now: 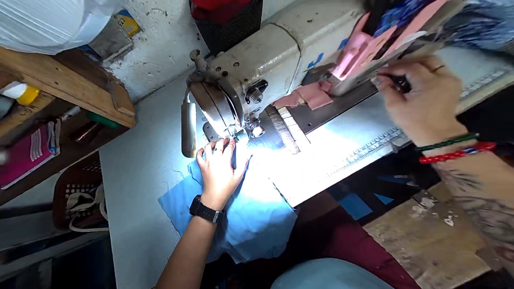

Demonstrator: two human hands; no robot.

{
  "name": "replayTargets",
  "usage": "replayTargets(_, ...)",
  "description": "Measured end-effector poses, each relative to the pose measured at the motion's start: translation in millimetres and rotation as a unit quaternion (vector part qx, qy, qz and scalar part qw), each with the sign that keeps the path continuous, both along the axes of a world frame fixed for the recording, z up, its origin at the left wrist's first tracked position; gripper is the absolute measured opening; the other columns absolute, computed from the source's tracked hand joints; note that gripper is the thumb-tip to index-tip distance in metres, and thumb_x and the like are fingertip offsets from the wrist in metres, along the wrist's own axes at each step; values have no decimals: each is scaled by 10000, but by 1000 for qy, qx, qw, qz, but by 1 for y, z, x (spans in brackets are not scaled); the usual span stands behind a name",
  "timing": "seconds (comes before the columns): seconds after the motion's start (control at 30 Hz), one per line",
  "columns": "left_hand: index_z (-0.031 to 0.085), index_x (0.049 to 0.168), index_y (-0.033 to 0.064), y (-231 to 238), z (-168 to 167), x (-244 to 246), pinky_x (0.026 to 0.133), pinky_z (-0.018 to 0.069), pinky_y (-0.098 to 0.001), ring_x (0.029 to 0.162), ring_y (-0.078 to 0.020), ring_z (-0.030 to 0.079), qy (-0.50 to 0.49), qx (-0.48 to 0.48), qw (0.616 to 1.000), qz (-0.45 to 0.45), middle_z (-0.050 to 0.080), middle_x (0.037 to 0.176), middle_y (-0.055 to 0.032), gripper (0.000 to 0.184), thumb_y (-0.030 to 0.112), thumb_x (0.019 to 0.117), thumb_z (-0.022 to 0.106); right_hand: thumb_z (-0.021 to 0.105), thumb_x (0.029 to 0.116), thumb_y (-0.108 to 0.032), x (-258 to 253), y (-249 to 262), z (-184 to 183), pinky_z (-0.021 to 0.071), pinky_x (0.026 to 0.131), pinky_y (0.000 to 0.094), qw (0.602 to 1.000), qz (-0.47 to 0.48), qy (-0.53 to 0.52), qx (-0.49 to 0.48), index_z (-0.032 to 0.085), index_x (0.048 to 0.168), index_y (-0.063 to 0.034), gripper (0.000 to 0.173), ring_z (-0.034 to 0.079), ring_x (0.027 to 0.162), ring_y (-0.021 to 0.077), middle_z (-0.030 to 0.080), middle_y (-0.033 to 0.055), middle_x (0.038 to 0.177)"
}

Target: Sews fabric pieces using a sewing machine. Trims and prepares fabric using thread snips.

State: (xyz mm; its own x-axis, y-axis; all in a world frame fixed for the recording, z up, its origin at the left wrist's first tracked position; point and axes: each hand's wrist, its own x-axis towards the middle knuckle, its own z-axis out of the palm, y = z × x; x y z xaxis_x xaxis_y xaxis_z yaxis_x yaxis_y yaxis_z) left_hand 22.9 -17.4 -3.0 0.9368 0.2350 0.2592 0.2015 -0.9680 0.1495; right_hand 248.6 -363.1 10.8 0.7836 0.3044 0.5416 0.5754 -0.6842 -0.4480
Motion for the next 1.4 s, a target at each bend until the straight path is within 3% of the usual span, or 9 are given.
replayTargets(0.27, 729, 1279, 229, -2, 1, -5, 1103, 293, -579, 1313, -280, 508, 5, -7, 1000, -6, 630, 1378, -11, 542, 611, 961, 514, 575, 1044, -334, -6, -8, -37, 509, 931, 596, 1000, -8, -4, -14, 692, 1248, -58, 363, 634, 1175, 410, 638, 217, 1314)
replayTargets(0.67, 695, 1330, 173, 0, 4, -4, 1109, 293, -598, 1339, -344, 483, 3, -4, 1000, -7, 600, 1397, -117, 564, 567, 982, 492, 542, 1049, -218, -24, 4, -11, 562, 876, 523, 1000, 15, -3, 24, 475, 1518, -64, 499, 646, 1155, 410, 422, 256, 1566)
replayTargets(0.77, 614, 1418, 132, -32, 22, -42, 1163, 234, -681, 1448, -379, 388, -5, -43, 998, 39, 479, 1536, -156, 554, 498, 1008, 547, 541, 1018, -135, -93, 0, 1, 537, 639, 349, 989, 131, -30, 61, 585, 1301, 41, 336, 624, 776, 228, 635, 242, 1109)
replayTargets(0.87, 483, 1538, 150, -47, 18, -83, 1121, 180, -781, 1496, -447, 300, 47, -76, 993, 77, 394, 1598, -191, 658, 562, 1026, 444, 603, 995, -256, -174, 5, -21, 583, 746, 271, 950, 286, 107, 73, 744, 1053, -65, 244, 676, 852, 86, 727, 50, 968)
replayTargets(0.97, 419, 1579, 188, -27, 0, -90, 1148, 63, -787, 1546, -435, 194, 72, -76, 994, 36, 320, 1648, -178, 678, 585, 1030, 419, 615, 985, -519, -215, 14, -73, 586, 848, 476, 900, 354, 252, -31, 740, 1160, -77, 491, 724, 971, 246, 751, 107, 1040)
replayTargets(1.07, 404, 1589, 207, -14, 5, -89, 1176, 56, -749, 1568, -379, 163, 66, -82, 994, -2, 283, 1679, -120, 648, 555, 1042, 419, 667, 952, -484, -234, 26, -103, 540, 732, 571, 878, 361, 308, -57, 698, 934, 14, 499, 691, 797, 357, 680, 186, 797)
replayTargets(1.2, 531, 1469, 74, -63, 17, -118, 1212, 128, -687, 1515, -401, 291, -32, -26, 998, -51, 403, 1583, -215, 677, 556, 993, 542, 619, 967, -253, -253, 29, -104, 528, 725, 451, 862, 362, 354, 10, 679, 934, -9, 254, 655, 782, 251, 658, 130, 805)
replayTargets(1.3, 576, 1364, 217, -130, -3, -166, 1167, 228, -589, 1357, -313, 465, -73, 2, 985, -157, 555, 1389, -130, 696, 710, 877, 635, 573, 1018, -180, -259, 20, -97, 496, 733, 215, 791, 396, 453, 110, 685, 1060, -4, 212, 596, 783, 38, 671, 61, 881)
replayTargets(1.4, 534, 1335, 255, -166, -39, -193, 1176, 225, -535, 1301, -263, 490, -82, -4, 980, -183, 549, 1321, -86, 586, 605, 892, 691, 600, 1012, -117, -266, 14, -86, 534, 832, 172, 716, 416, 530, 185, 634, 1190, 22, 229, 640, 892, -12, 697, 51, 1015)
